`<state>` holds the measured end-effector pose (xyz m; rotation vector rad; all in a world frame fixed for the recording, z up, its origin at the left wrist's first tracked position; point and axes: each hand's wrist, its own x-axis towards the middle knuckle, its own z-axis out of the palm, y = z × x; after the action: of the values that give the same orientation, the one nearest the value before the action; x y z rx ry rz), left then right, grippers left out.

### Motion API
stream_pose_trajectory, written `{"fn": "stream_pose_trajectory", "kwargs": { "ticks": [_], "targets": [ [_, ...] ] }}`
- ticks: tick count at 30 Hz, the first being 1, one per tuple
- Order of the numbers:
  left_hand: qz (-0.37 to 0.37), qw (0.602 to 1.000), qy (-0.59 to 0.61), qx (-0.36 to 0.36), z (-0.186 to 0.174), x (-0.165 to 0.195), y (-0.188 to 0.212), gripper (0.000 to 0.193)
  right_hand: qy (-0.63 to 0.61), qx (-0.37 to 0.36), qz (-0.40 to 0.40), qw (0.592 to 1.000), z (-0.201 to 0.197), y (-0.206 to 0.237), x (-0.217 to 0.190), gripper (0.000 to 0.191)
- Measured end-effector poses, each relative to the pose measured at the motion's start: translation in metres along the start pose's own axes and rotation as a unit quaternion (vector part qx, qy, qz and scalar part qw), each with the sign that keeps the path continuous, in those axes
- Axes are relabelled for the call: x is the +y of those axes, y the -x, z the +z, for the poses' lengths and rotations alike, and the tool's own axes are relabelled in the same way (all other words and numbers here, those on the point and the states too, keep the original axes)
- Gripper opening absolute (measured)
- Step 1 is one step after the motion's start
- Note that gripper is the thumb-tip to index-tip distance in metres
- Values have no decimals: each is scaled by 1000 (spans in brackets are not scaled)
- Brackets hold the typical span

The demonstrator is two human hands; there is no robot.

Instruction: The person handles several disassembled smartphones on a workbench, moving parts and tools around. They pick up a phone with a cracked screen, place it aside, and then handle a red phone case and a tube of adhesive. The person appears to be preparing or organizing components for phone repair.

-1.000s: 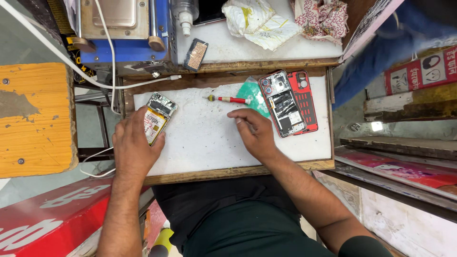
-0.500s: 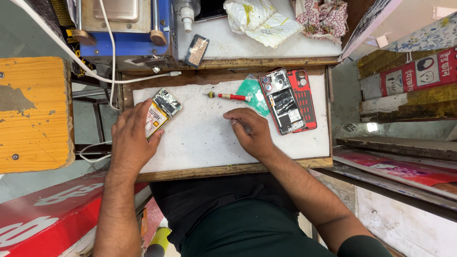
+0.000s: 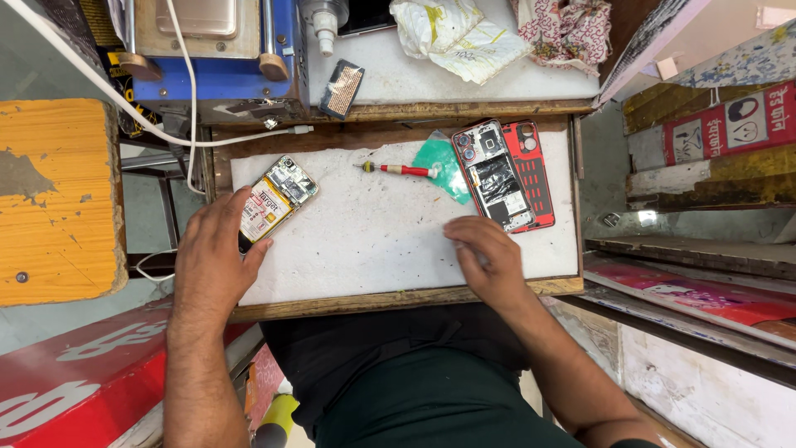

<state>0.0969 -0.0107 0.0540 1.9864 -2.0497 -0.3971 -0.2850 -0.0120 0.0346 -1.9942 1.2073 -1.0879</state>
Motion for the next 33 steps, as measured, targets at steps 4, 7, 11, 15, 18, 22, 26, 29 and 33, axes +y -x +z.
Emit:
{"fn": "stream_pose_trajectory", "kwargs": {
  "ticks": [4, 7, 11, 15, 18, 22, 26, 29, 33],
  "targets": [
    [20, 999, -43, 16, -4, 5, -2, 83, 61, 54, 16, 997, -16, 4, 1, 23],
    [58, 992, -87, 71, -5, 17, -2, 77, 154, 90, 41, 983, -28, -2, 2, 27],
    [113, 988, -19, 101, 13, 44, -1, 56, 240, 47, 80, 966, -33, -19, 6, 54],
    [189, 976, 50, 100, 51, 76, -2, 42, 284, 12, 124, 951, -27, -26, 2, 68],
    [200, 973, 68, 97, 74, 91, 1, 34, 292, 3, 136, 947, -26, -30, 3, 72],
    [185, 970, 81, 136, 84, 95, 5, 23, 278, 6, 136, 951, -31, -35, 7, 73],
    [166, 970, 105, 146, 85, 92, 4, 20, 218, 39, 122, 968, -39, -36, 7, 74],
    [166, 969, 106, 147, 85, 91, 3, 20, 162, 53, 95, 981, -47, -28, -2, 75],
    [164, 970, 107, 146, 85, 93, 5, 21, 107, 24, 57, 992, -45, -10, -18, 75]
  ]
}}
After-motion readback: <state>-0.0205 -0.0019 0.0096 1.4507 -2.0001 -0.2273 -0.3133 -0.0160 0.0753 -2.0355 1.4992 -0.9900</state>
